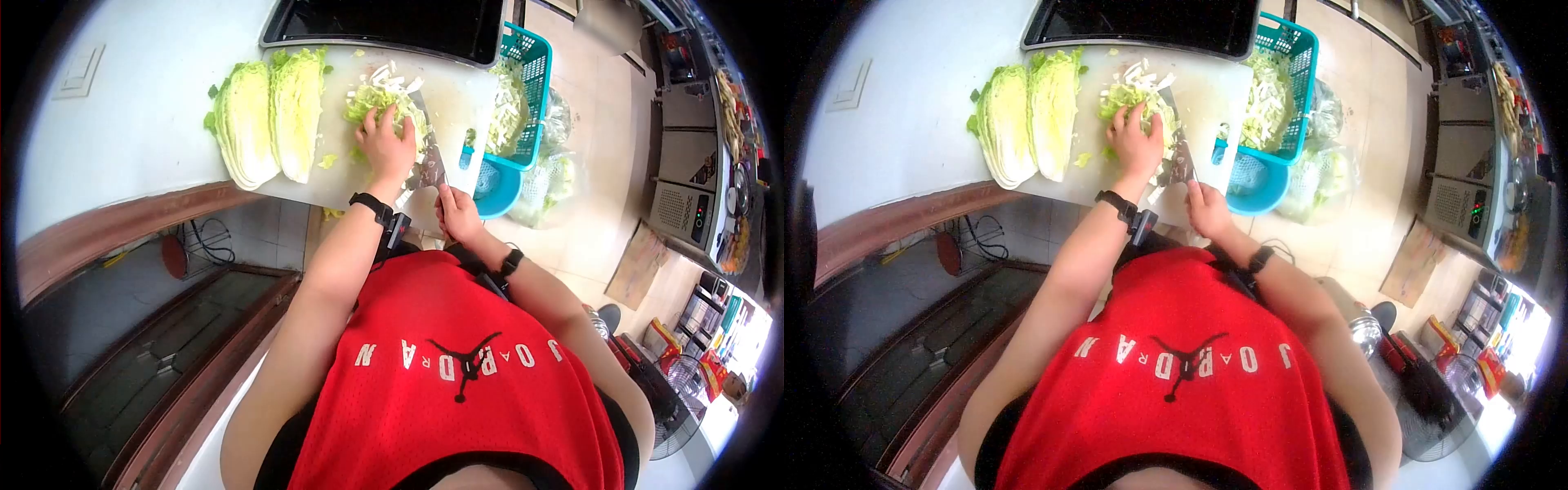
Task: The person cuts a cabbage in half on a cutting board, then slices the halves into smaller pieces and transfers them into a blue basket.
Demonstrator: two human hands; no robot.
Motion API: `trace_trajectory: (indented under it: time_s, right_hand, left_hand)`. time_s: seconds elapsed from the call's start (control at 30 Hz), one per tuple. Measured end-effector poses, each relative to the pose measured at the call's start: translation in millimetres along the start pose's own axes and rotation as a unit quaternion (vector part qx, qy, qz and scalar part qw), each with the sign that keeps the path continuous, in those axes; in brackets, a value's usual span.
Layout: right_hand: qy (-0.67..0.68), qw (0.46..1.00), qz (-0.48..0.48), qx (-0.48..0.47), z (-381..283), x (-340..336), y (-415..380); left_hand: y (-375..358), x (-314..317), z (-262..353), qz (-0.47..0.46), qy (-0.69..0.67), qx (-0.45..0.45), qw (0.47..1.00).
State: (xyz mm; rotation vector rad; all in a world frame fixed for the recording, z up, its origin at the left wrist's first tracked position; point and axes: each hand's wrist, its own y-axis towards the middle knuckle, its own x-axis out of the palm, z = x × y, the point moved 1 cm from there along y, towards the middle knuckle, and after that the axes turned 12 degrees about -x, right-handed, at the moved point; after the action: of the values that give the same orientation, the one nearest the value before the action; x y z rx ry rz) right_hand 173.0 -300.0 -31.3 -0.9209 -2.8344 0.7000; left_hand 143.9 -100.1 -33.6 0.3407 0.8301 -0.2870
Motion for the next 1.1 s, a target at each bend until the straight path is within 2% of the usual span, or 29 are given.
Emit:
trace_trajectory:
  time_s: [0.27, 0.37, 0.43, 0.57, 0.6, 0.97, 1.03, 1.07, 1.1]
  right_hand:
    - [0.048, 0.998, -0.026, -0.018, -33.5, -15.9, 4.3]
    - [0.062, 0.998, -0.012, 0.006, -48.5, -27.4, 4.5]
    - [0.067, 0.997, 0.001, -0.033, -51.2, -39.1, 5.5]
    - [0.060, 0.997, 0.034, -0.047, -57.6, -67.9, -4.0]
    - [0.068, 0.997, 0.039, -0.023, -60.5, -76.1, -8.0]
    - [0.066, 0.987, 0.143, -0.027, -47.2, -169.4, -27.4]
    - [0.054, 0.980, 0.176, -0.074, -42.7, -185.5, -14.8]
    - [0.054, 0.980, 0.177, -0.074, -41.7, -193.6, -5.7]
    - [0.046, 0.979, 0.184, -0.076, -42.0, -202.6, 6.3]
  left_hand:
    - [12.8, -11.8, 29.3, 0.028, -0.038, -0.017, 0.999]
    - [20.5, -11.3, 45.3, 0.037, -0.052, 0.002, 0.998]
    - [22.3, -7.9, 60.3, 0.042, -0.057, 0.020, 0.997]
    - [17.2, 3.0, 98.8, 0.040, -0.071, 0.034, 0.996]
    - [15.1, 9.0, 107.5, 0.035, -0.071, 0.041, 0.996]
    - [-9.6, 103.1, 200.5, -0.044, -0.151, 0.144, 0.977]
    - [-1.2, 126.7, 212.9, -0.069, -0.193, 0.175, 0.963]
    - [10.4, 138.7, 214.9, -0.120, -0.197, 0.194, 0.954]
    - [17.3, 145.2, 218.6, -0.121, -0.197, 0.194, 0.953]
